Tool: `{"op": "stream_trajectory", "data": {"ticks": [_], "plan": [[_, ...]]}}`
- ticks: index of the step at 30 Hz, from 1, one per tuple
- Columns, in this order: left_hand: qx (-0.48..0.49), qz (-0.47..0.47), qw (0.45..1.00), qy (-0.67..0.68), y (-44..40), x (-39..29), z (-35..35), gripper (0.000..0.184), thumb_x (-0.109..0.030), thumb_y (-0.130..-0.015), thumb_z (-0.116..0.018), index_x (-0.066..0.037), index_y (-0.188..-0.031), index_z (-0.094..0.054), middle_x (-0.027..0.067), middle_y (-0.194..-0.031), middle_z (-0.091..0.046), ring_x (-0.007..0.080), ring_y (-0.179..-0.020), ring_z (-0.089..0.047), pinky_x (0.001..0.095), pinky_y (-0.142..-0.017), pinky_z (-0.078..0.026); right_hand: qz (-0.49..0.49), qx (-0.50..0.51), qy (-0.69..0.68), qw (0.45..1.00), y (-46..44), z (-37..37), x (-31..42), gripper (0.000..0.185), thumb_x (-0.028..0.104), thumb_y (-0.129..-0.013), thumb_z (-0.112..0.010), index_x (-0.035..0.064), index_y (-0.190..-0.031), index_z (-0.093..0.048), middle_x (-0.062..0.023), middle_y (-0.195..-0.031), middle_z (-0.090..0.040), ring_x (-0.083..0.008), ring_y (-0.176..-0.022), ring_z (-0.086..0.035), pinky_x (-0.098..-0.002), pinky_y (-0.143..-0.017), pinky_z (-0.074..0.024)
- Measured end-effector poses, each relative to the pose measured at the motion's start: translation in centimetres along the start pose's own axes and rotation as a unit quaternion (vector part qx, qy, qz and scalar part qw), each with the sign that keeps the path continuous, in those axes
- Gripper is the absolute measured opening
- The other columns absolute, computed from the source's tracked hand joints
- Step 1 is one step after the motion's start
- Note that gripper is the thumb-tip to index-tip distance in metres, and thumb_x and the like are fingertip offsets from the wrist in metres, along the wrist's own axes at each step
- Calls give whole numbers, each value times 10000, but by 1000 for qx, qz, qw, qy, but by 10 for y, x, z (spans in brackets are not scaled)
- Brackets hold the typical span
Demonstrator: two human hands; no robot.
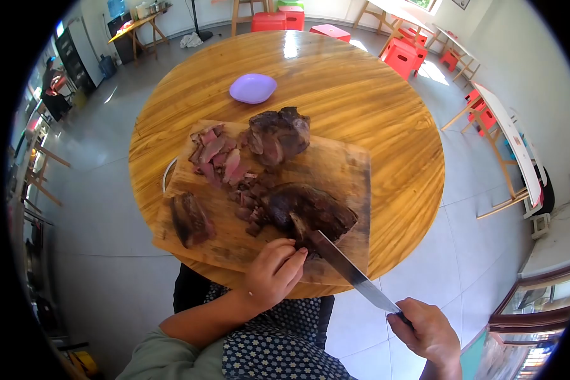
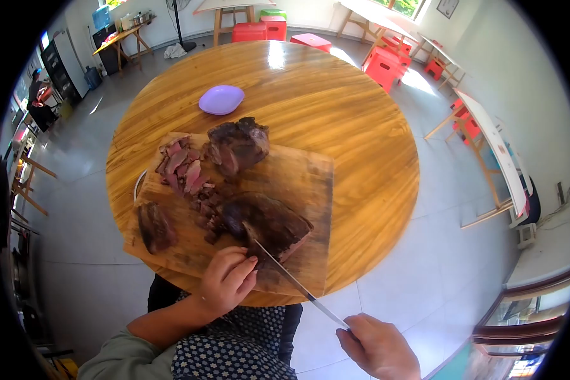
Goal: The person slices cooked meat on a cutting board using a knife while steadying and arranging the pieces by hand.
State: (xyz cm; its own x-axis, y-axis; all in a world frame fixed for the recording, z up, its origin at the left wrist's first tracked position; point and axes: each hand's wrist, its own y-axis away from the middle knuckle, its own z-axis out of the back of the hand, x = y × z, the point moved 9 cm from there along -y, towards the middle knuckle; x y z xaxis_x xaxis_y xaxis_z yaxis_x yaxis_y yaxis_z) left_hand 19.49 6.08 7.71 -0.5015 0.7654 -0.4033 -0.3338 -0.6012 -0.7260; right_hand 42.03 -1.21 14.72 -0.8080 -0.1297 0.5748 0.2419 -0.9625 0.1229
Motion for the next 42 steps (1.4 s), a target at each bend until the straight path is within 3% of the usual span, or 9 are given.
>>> {"op": "stream_trajectory", "data": {"ticks": [7,16,19,25,31,36,39,42], "plan": [[-1,30,999,-45,-5,0,-3,368,-60,-775,-783,18,-1095,-620,172,-1095,-568,362,-960,-619,418,-808,-534,-20,10,11,1000,-4,-10,2,153,66,-891,-733,10,-927,-596,-145,-703,-604,-355,-603,-600,-414,-539,-457],[11,62,996,-62,-20,7,1,365,-75,-768,-793,10,-1075,-616,161,-1051,-606,328,-894,-629,399,-774,-539,-83,-37,-94,991,9,-13,-13,145,32,-918,-723,11,-938,-580,-111,-636,-528,-228,-536,-486,-333,-523,-404],[12,57,997,-56,-22,4,10,399,-51,-746,-817,14,-1089,-625,171,-1017,-641,370,-880,-648,423,-755,-548,-58,-55,-68,994,11,-15,-9,149,33,-915,-724,8,-943,-580,-114,-642,-545,-246,-541,-519,-342,-524,-414],[40,58,997,-18,-11,6,12,319,-26,-784,-770,43,-1073,-652,173,-1041,-645,338,-896,-654,395,-769,-556,-36,-49,-31,998,12,-17,-2,158,50,-900,-729,21,-938,-578,-130,-671,-587,-321,-571,-587,-389,-520,-441],[20,68,997,8,-7,10,15,347,-24,-752,-821,21,-1055,-656,161,-1034,-668,344,-847,-675,384,-714,-562,-50,-15,0,999,8,-26,2,170,97,-908,-724,20,-924,-574,-152,-703,-622,-380,-620,-612,-436,-552,-474],[30,68,997,15,-3,10,14,320,-35,-781,-794,38,-1062,-658,171,-1040,-654,341,-901,-667,384,-760,-568,-88,70,41,993,-5,-46,4,172,138,-953,-669,18,-922,-551,-191,-776,-636,-413,-683,-632,-478,-583,-482],[28,64,997,22,1,13,12,323,-38,-782,-794,35,-1064,-656,172,-1041,-655,346,-900,-667,385,-759,-568,-33,53,42,997,-22,-53,16,165,141,-969,-644,15,-936,-542,-205,-803,-635,-428,-698,-629,-494,-595,-482],[18,76,996,33,3,13,15,329,-43,-780,-795,28,-1069,-655,172,-1039,-656,349,-896,-666,388,-757,-569,-48,-5,-8,999,-29,-56,29,161,126,-965,-644,11,-950,-532,-210,-793,-627,-436,-694,-623,-499,-597,-485]]}}
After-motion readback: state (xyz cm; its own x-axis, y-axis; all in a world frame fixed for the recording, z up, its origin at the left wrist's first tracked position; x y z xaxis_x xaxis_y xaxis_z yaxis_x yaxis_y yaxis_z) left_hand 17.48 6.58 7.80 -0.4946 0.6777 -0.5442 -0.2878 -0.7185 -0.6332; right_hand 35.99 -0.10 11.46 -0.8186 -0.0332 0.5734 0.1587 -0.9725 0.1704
